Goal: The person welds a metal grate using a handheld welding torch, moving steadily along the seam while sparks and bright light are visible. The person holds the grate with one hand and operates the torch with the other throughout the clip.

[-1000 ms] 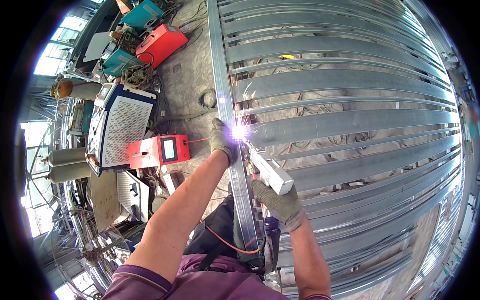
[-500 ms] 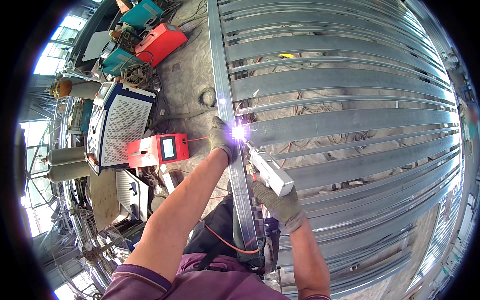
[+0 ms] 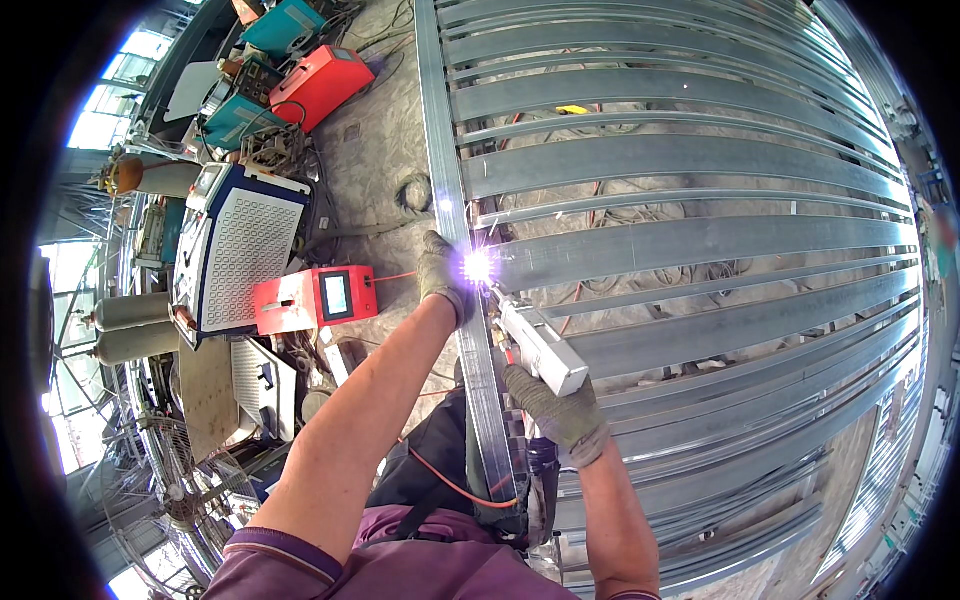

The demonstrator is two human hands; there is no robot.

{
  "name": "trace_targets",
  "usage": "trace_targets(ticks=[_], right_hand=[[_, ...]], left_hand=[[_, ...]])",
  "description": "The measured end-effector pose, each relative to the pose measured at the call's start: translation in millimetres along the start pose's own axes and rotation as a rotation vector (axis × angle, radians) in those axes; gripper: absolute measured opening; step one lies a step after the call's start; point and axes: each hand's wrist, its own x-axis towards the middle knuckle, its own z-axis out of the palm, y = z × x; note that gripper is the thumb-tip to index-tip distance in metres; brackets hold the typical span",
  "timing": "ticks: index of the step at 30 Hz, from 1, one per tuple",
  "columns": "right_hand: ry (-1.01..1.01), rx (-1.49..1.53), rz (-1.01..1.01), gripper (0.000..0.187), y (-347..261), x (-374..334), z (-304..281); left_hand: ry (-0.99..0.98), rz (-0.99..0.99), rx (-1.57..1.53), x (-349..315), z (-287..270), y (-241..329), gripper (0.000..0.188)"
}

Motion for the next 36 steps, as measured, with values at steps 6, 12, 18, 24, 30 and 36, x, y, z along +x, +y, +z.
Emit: trace_targets(ticks=[6, 12, 18, 24, 30, 36], right_hand=[[0.008, 0.004, 0.039, 0.045, 1.3, -1.6, 0.8], [-0.022, 0.002, 0.002, 0.045, 9.3, -0.8, -1.3], [0.005, 0.037, 0.011, 0.045, 9.7, -3.5, 0.6], [0.009, 0.032, 0.013, 0.047, 11.3, -5.4, 1.4], [0.012, 0.010, 0.019, 0.049, 10.3, -8.6, 1.7], [0.036, 0.008, -0.048, 0.048, 10.2, -10.6, 5.7]], left_hand=[[-0.004, -0.001, 0.004, 0.0, 0.3, -0.2, 0.039], [-0.006, -0.004, 0.004, 1.1, 0.1, -2.2, 0.041], [-0.013, -0.007, 0.003, 1.5, 1.5, -2.4, 0.043], [-0.015, -0.007, 0.000, 2.2, 2.4, -3.1, 0.045], [-0.014, -0.012, -0.002, 5.1, 3.4, -4.3, 0.047], [-0.008, -0.018, -0.003, 5.7, 1.7, -6.1, 0.049]])
